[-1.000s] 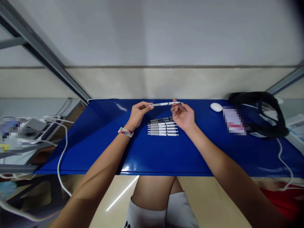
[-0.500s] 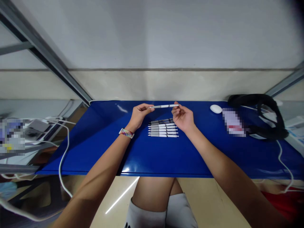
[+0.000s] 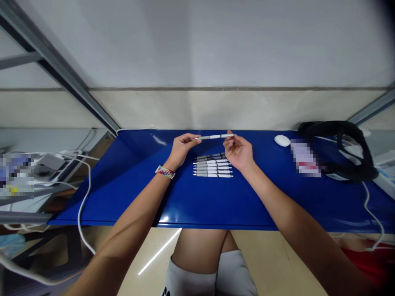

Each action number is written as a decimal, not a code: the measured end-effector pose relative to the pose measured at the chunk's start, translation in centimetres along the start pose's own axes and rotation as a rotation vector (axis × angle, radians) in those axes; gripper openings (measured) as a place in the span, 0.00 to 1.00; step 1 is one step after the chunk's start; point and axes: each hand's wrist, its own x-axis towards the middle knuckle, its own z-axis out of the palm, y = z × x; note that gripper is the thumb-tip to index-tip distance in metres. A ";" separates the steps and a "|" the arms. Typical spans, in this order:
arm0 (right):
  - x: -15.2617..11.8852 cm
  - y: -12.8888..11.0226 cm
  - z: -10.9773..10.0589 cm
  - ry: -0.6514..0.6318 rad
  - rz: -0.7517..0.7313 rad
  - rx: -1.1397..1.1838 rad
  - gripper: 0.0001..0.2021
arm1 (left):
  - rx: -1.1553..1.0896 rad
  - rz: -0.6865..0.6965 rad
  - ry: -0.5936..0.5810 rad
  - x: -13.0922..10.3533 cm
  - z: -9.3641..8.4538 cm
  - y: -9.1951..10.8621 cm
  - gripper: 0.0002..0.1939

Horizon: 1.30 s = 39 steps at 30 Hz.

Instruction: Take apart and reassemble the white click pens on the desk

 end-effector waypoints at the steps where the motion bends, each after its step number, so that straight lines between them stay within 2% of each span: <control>1: 0.0 0.0 0.0 0.002 0.003 -0.004 0.08 | 0.001 0.002 0.001 0.0 0.0 0.0 0.15; 18: -0.1 0.0 0.0 -0.013 -0.013 -0.029 0.06 | 0.032 0.002 0.000 0.0 0.0 -0.1 0.15; 22: -0.1 -0.1 -0.2 -0.040 -0.017 -0.042 0.09 | 0.019 -0.001 -0.001 0.0 0.1 -0.1 0.14; 39: -0.1 0.1 0.3 0.019 -0.037 -0.026 0.05 | 0.014 0.014 -0.014 0.0 0.0 -0.1 0.15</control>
